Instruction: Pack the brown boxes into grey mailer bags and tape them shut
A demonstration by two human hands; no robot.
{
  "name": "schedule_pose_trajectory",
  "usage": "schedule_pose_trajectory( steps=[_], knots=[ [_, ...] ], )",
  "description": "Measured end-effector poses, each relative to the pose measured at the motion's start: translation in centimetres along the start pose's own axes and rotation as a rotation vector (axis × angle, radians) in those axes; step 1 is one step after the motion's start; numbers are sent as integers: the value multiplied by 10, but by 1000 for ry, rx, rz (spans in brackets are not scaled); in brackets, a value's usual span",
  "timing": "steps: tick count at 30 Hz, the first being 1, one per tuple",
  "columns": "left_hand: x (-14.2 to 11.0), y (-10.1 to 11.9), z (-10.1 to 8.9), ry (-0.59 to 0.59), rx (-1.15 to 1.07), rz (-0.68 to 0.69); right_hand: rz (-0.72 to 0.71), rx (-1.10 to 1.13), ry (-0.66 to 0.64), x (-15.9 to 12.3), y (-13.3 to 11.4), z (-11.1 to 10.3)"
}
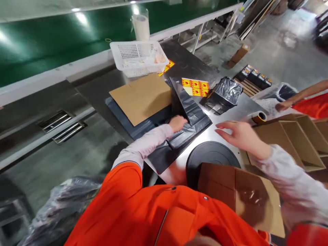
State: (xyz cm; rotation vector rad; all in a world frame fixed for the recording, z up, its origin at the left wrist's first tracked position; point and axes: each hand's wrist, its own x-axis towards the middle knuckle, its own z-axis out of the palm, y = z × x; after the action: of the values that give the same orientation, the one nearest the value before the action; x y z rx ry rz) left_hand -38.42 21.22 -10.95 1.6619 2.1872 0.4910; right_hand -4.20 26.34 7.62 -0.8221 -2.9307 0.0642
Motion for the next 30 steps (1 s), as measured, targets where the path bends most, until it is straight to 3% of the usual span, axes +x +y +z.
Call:
schedule_pose_trajectory(
  steps=[3, 5, 6, 9, 13, 16, 21, 25, 30],
  knots=[
    [-21, 52, 61, -232, 11, 137, -209, 85, -210, 73, -35, 56],
    [-37, 68, 89, -313, 31, 156, -393, 65, -404, 104, -48, 99],
    [-42, 70, 97, -333, 39, 158, -412, 10, -483, 114, -49, 120],
    [-50, 58, 103, -326, 41, 126, -281, -172, -650, 120, -37, 173],
    [-41, 30, 94, -150, 29, -30, -218, -198, -707, 102, -20, 208],
    [-30, 14, 90, -56, -58, -98, -257, -179, -665, 93, -25, 215],
    [-3, 6, 72, 124, -291, -61, -284, -119, -571, 103, -35, 217],
    [23, 4, 29, 237, -467, 42, -343, -3, -401, 130, -25, 211],
    [45, -6, -37, 561, -768, 392, -192, -88, -655, 159, -13, 204]
  ],
)
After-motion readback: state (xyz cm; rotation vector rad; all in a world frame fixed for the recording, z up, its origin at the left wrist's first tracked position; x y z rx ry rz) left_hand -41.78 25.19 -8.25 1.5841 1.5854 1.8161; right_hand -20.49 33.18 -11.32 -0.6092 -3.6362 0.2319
